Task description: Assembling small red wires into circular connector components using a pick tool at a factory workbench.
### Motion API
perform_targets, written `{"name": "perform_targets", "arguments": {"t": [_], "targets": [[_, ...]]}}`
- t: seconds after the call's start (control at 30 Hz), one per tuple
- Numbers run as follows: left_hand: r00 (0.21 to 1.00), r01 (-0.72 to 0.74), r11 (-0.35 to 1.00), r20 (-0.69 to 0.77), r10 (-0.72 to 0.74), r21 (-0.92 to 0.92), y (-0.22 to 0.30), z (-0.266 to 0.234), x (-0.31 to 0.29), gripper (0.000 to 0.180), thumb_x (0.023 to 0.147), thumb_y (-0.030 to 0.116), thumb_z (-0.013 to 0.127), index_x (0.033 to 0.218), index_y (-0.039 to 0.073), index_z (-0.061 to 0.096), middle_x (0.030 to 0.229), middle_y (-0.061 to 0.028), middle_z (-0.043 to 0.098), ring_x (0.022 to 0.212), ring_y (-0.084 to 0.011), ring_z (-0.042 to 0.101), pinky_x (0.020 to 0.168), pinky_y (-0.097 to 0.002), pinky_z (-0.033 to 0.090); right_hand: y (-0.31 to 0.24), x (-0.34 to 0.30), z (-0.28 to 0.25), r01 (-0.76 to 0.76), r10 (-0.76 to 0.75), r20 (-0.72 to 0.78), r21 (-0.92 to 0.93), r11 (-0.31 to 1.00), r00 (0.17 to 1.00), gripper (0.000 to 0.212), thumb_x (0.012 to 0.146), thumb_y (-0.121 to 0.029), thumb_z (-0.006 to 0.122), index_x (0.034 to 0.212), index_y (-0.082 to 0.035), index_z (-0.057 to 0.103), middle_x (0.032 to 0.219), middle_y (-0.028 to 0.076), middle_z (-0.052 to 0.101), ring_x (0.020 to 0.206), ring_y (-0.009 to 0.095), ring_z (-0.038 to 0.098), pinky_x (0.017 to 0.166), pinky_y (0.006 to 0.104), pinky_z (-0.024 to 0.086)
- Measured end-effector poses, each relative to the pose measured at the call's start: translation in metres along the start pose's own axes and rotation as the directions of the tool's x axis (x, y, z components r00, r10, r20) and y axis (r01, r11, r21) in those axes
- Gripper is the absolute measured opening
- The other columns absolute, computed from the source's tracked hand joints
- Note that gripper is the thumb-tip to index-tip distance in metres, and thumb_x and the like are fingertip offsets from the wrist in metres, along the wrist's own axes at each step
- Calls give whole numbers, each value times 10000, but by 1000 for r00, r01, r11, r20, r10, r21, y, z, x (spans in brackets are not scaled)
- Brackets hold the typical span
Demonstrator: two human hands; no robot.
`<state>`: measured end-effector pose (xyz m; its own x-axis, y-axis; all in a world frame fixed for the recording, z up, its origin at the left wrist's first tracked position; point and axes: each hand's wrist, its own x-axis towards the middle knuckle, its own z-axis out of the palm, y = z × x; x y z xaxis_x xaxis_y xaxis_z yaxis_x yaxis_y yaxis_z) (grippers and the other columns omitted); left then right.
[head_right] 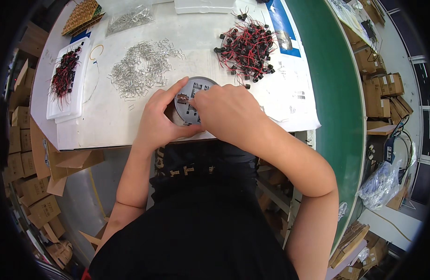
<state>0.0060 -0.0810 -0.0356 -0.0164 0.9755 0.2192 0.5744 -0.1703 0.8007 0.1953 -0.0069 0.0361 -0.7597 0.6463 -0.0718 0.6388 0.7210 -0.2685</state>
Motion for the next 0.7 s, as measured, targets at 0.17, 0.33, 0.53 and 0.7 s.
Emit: {"name": "perform_targets", "arguments": {"t": [0.17,0.33,0.53,0.7], "targets": [[1000,-3,1000,-9,3,8,-1,2,-2,1041,545,381,1025,1452,53,633,844,-91,649,839,-262,606,814,-394,526,-3,-1,1,0,0,21,-29,1000,1000,315,1039,-291,616,825,-67,675,652,169,658,609,410,667,578,521,511],[999,-32,999,-31,32,-6,-6,3,-3,1072,506,308,1050,1478,107,643,881,-54,598,792,-195,560,746,-338,496,0,-7,8,-22,29,57,-115,993,998,198,967,-233,671,849,-77,708,694,131,699,625,351,716,548,464,544],[1000,-20,1000,-6,20,6,-3,2,-2,1055,538,391,1025,1457,55,630,868,-103,666,854,-273,612,824,-399,532,-2,-11,9,10,-5,24,-214,977,1000,104,887,-175,712,827,-90,707,678,106,706,610,303,735,502,409,544],[1000,8,1000,27,-8,13,0,-3,-2,1056,545,377,1026,1469,63,623,900,-108,674,877,-281,614,844,-408,536,-6,-14,15,5,-16,-41,-252,968,999,78,845,-157,722,810,-92,698,633,87,685,580,287,724,488,392,534]]}}
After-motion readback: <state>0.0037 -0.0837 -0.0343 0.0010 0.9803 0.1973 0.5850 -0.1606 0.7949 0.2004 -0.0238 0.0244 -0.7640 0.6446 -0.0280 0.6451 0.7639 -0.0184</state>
